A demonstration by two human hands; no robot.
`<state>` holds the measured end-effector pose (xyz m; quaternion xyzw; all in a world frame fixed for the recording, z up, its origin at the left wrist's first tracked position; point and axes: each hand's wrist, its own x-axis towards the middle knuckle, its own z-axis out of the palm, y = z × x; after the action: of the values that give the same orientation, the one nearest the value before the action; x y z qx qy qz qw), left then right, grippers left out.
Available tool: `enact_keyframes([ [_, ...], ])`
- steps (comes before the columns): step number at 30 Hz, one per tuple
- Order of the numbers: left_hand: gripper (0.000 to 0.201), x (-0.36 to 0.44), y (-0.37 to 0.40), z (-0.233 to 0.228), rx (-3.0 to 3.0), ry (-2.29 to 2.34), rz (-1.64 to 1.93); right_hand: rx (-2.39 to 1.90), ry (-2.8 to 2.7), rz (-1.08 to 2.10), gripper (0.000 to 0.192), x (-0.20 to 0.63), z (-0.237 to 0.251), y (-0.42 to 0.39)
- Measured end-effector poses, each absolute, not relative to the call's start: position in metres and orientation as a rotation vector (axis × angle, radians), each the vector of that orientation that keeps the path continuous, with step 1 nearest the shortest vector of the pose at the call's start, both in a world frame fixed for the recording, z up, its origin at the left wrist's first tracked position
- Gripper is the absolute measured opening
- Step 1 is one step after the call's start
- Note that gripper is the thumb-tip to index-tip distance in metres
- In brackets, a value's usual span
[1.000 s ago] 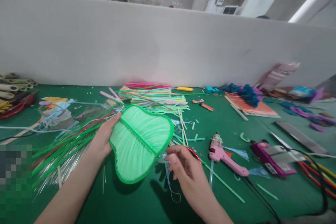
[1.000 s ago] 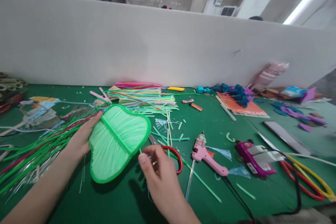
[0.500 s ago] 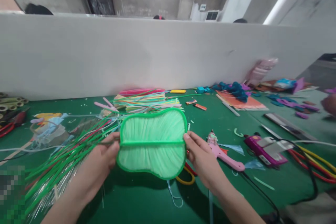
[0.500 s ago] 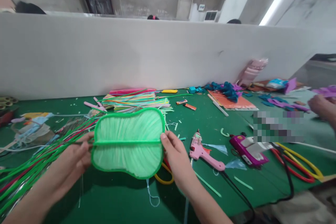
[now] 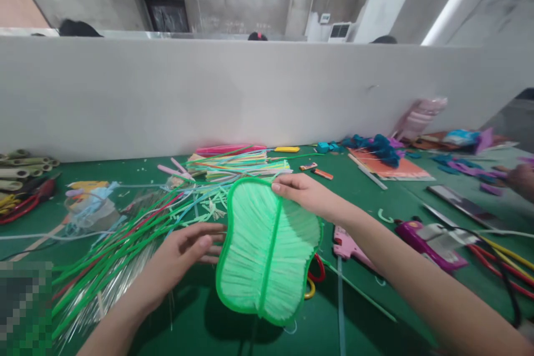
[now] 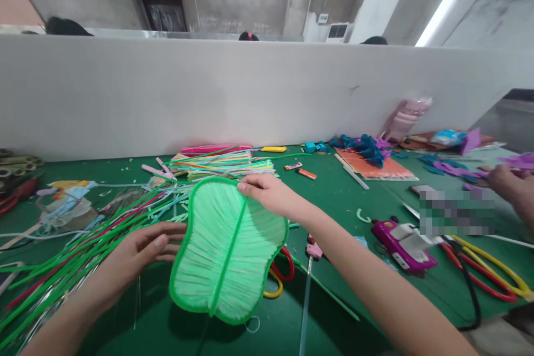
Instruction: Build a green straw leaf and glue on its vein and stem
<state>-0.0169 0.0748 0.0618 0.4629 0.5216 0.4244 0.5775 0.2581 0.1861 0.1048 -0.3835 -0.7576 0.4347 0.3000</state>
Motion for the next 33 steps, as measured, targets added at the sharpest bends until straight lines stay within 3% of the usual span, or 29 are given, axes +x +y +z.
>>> enact_keyframes([
  [4, 0.025, 0.004, 0.087, 0.054, 1.057, 1.214, 1.004, -0.973, -2.276, 1.138, 0.040, 0.237, 0.101, 0.205],
  [15, 0.037, 0.002, 0.084, 0.031, 0.887, 1.184, 0.948, -0.916, -2.564, 1.080, 0.032, 0.219, 0.087, 0.227],
  [20, 0.033, -0.006, 0.090, 0.026, 0.821, 1.228, 1.061, -0.899, -2.555, 1.059, 0.033, 0.205, 0.081, 0.231],
  [24, 0.033, -0.024, 0.090, 0.027, 0.746, 1.276, 1.191, -0.956, -2.378, 1.024, 0.017, 0.209, 0.083, 0.227],
  [29, 0.023, -0.059, 0.087, 0.034, 0.594, 1.354, 1.485, -1.125, -2.021, 0.996, 0.034, 0.247, 0.087, 0.197],
  [33, 0.012, -0.055, 0.087, 0.035, 0.526, 1.326, 1.582, -1.153, -1.921, 1.268, 0.051, 0.260, 0.077, 0.153],
])
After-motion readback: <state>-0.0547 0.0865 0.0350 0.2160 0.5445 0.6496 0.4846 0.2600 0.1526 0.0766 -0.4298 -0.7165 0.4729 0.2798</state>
